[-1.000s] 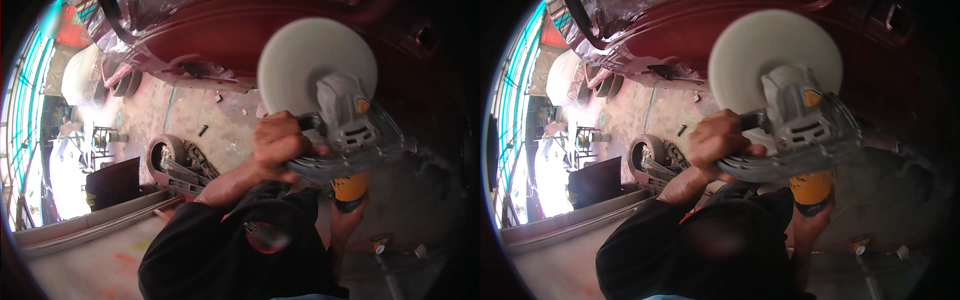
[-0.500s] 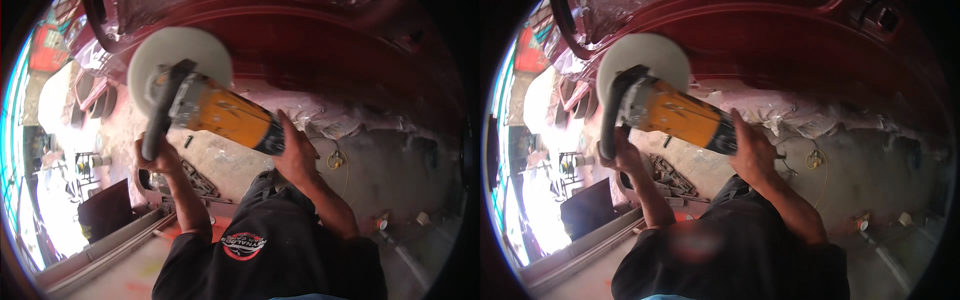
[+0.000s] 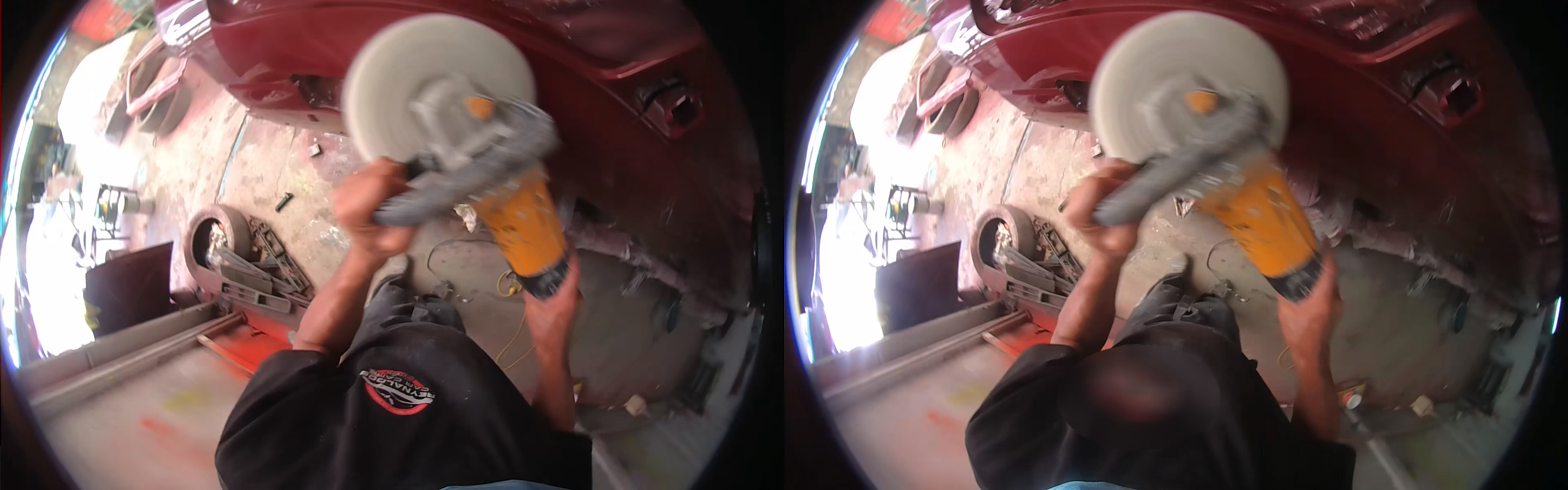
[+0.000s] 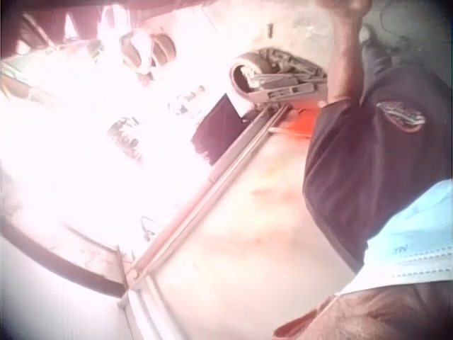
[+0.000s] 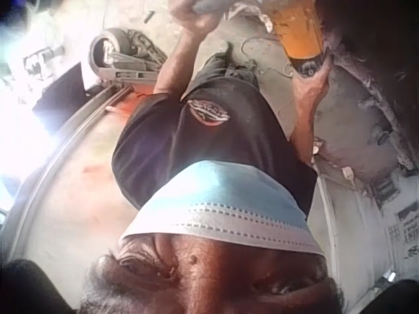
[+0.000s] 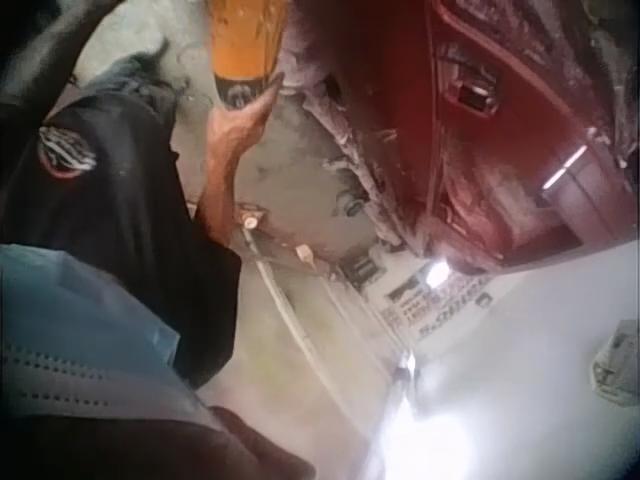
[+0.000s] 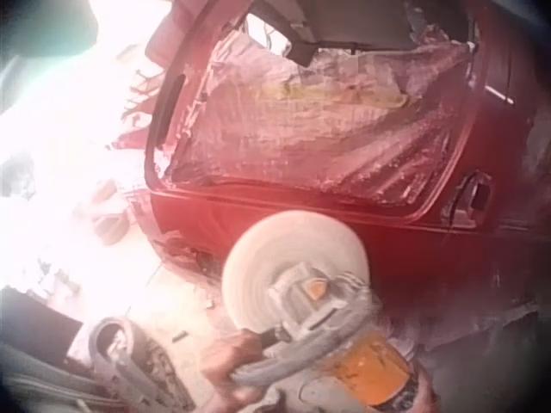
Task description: Using a power buffer to polish a red car body panel.
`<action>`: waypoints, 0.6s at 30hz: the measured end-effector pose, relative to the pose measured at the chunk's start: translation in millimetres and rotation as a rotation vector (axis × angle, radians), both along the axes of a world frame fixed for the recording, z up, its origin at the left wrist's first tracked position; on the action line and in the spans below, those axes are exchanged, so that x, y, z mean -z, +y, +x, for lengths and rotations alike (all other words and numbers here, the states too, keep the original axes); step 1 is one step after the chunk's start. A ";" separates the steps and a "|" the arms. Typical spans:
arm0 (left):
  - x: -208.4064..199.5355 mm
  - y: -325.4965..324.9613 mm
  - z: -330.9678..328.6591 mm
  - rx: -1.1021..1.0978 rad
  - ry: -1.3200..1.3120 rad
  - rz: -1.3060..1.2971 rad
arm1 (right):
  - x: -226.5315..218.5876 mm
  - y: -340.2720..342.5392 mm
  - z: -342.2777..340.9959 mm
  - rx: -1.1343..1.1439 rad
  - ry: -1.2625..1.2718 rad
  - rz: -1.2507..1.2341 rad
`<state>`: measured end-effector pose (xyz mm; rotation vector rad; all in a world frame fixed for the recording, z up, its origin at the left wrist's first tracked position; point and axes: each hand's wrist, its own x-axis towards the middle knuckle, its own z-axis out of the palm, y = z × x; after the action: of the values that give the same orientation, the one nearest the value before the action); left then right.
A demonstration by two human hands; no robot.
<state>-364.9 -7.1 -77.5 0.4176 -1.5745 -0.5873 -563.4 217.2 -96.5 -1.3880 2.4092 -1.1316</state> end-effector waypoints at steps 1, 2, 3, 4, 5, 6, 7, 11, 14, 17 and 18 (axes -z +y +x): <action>-1.8 8.5 -15.3 0.069 0.004 0.027 | -12.7 11.0 -8.4 -0.001 0.018 -0.027; 3.6 13.5 -30.8 0.141 0.045 0.054 | -25.7 24.3 -15.4 0.041 0.082 0.034; 8.6 20.0 -42.8 0.212 0.078 0.080 | -36.7 36.8 -21.3 0.082 0.139 0.092; 8.5 24.6 -51.2 0.254 0.099 0.074 | -47.9 43.4 -24.6 0.069 0.155 0.090; 9.8 28.0 -57.0 0.299 0.118 0.068 | -56.7 48.2 -27.3 0.084 0.188 0.109; 10.8 28.4 -60.5 0.327 0.140 0.092 | -66.8 50.5 -27.3 0.107 0.224 0.131; 11.2 26.9 -57.8 0.324 0.155 0.093 | -76.3 48.6 -23.3 0.104 0.238 0.133; 22.3 4.1 -27.5 0.314 0.185 0.157 | -95.0 19.9 9.0 0.095 0.262 0.210; 31.1 -21.8 15.0 0.266 0.232 0.177 | -88.6 -15.4 37.4 0.027 0.300 0.200; 36.8 -44.4 55.8 0.196 0.284 0.177 | -83.8 -50.3 61.2 -0.049 0.324 0.182; 38.5 -53.8 69.0 0.195 0.286 0.182 | -82.4 -66.6 71.7 -0.093 0.335 0.162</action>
<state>-296.0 -60.9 -116.0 0.3015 -1.2993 -0.9047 -491.7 150.6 -14.1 -1.7283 2.5505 -0.7110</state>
